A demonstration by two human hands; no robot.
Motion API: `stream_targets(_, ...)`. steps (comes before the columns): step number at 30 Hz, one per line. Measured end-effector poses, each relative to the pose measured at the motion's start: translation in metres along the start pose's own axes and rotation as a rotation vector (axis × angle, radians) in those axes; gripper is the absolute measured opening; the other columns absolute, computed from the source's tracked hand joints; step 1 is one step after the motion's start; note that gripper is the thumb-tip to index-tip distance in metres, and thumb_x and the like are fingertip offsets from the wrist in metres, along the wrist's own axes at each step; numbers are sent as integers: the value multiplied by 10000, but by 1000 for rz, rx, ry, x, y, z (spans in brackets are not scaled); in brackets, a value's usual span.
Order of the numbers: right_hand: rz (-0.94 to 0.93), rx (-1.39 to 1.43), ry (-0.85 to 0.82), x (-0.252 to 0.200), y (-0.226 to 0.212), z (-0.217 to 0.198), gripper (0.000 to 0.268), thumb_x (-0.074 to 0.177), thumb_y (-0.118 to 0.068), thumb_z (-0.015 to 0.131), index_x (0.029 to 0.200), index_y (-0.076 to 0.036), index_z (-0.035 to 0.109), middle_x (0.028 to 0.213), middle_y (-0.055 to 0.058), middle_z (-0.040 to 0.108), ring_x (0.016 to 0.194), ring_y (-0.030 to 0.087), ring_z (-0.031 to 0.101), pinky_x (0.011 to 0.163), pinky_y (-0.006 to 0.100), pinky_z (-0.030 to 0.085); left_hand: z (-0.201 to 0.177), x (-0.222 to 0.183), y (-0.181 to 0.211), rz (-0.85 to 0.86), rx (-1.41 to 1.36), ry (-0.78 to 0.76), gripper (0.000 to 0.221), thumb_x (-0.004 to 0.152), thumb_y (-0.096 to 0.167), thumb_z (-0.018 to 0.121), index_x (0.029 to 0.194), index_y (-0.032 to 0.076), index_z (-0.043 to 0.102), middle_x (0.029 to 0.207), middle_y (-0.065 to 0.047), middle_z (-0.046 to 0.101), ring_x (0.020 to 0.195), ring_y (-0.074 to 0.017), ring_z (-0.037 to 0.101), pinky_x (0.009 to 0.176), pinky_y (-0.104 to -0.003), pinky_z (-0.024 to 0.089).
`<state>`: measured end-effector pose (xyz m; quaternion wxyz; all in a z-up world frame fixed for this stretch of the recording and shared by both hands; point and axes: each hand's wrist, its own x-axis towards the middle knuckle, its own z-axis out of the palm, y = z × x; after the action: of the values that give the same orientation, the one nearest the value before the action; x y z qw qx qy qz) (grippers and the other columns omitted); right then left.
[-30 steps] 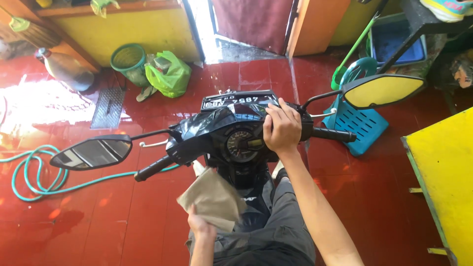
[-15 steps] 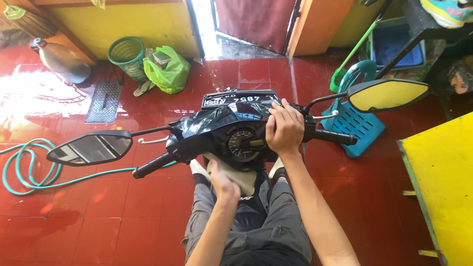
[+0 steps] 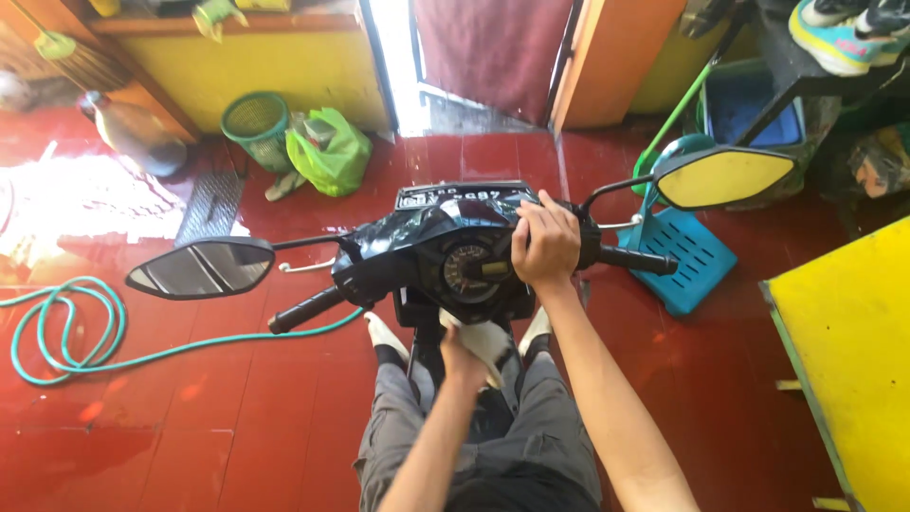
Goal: The person wipes the handlebars, dashboard, and mirrors of a black scooter using a white cloth. They move around the scooter to clean different sections, including the left and right handlebars and the central instrument panel.
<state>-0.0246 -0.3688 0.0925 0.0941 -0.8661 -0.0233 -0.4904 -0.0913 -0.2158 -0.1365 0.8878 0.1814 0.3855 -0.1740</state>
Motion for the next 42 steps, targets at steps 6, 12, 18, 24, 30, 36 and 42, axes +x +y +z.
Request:
stream_targets(6,-19,200,59,7,-3,-10,149,919,-142,644,956,-149,788,1040,8,794,1115,223,726,956,345,485,36,-77,12,-162,167,-187,434,1035,424,501,1175,68,707,1138,-219,749,1023,-400,741,941,-561,576)
stream_targets(12,511,539,220,-100,-79,-98,190,1041,-95,545,1103,-20,708,1111,157,721,1140,337,675,1002,389,485,0,-121,49,-147,195,-178,456,1003,426,588,1270,71,691,1279,-205,708,1145,-392,691,1041,-549,515)
stream_targets(18,1863,1504,-335,-295,-68,-64,595,968,-496,499,1417,-108,542,1103,122,568,1056,285,572,986,506,488,7,-197,91,-255,544,-196,527,956,364,583,1353,25,653,1278,-154,720,1137,-268,680,1016,-419,535)
stream_targets(24,1206,2024,-946,-211,-79,-101,994,879,-769,350,1476,15,480,1441,198,587,1326,348,549,1069,473,462,60,-249,123,205,1695,-339,408,1002,513,465,887,144,596,902,48,590,843,-91,498,762,-296,440)
stream_targets(30,1759,1524,-667,-195,-117,-126,491,794,-172,718,1223,52,635,1026,212,726,906,369,709,784,475,581,122,-246,161,834,1992,-909,636,1032,503,377,845,24,750,1160,-204,738,1244,-302,636,883,-463,491)
stream_targets(36,1568,1352,-262,-158,-92,-145,561,849,-18,649,1394,-86,534,1247,159,670,1083,331,649,944,485,546,185,-194,201,1717,1652,-595,255,1057,260,530,1156,67,663,1191,-120,676,1111,-319,598,958,-462,434)
stream_targets(42,793,587,-19,-42,-54,-164,509,1030,-155,698,1458,-7,466,1420,193,538,1342,272,499,1181,515,360,174,-111,187,2105,1845,-158,474,1071,487,380,1219,128,652,1117,-86,641,1125,-311,628,885,-427,498)
